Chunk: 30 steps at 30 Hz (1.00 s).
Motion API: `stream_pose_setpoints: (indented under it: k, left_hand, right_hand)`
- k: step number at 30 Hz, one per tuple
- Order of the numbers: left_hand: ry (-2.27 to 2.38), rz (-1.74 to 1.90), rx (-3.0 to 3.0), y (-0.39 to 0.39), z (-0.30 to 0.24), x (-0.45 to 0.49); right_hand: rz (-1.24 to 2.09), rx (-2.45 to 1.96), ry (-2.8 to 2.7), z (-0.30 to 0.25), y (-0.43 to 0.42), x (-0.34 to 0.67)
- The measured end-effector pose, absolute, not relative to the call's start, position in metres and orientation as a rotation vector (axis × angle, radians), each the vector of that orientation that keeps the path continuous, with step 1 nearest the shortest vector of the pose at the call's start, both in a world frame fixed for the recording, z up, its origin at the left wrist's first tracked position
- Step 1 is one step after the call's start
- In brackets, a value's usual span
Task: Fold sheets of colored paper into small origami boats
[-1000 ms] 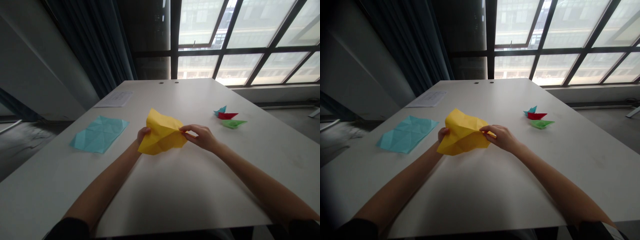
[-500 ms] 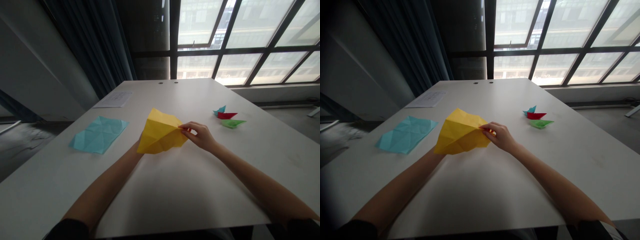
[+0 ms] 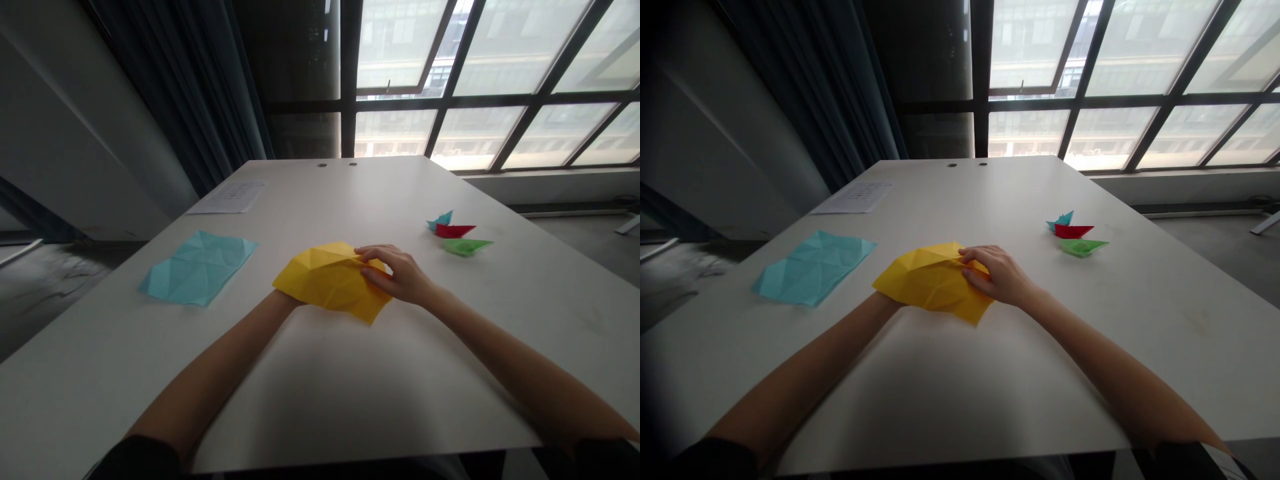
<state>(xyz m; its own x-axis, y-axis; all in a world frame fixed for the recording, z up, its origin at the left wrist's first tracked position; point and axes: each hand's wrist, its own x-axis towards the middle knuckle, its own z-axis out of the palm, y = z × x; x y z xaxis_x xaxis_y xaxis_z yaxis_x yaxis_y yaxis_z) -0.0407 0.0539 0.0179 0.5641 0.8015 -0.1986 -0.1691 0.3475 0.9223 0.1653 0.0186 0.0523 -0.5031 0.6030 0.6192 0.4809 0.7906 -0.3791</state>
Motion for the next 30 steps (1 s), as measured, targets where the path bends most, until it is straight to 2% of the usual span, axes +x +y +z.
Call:
stream_pose_setpoints:
  k: [6, 11, 14, 17, 20, 30]
  left_hand:
    - [0.544, 0.629, 0.91, 0.051, 0.025, -0.043]
    - [0.859, 1.207, 0.969, 0.075, 0.053, -0.072]
    - [1.089, 1.546, 1.401, 0.075, 0.073, -0.084]
    - [1.078, 1.303, 1.96, 0.055, 0.09, -0.077]
    - [0.991, 1.03, 2.216, 0.036, 0.097, -0.061]
    - [1.019, 0.934, 2.226, 0.034, 0.085, -0.049]
  right_hand:
    - [0.348, -0.987, -2.094, 0.058, 0.017, 0.169]
    - [0.331, -1.07, -2.038, 0.067, 0.021, 0.177]
    - [0.276, -1.065, -2.06, 0.069, 0.024, 0.179]
    - [0.259, -1.009, -2.112, 0.069, 0.025, 0.179]
    - [0.253, -0.967, -2.133, 0.068, 0.023, 0.177]
    - [0.229, -0.942, -2.12, 0.066, 0.022, 0.177]
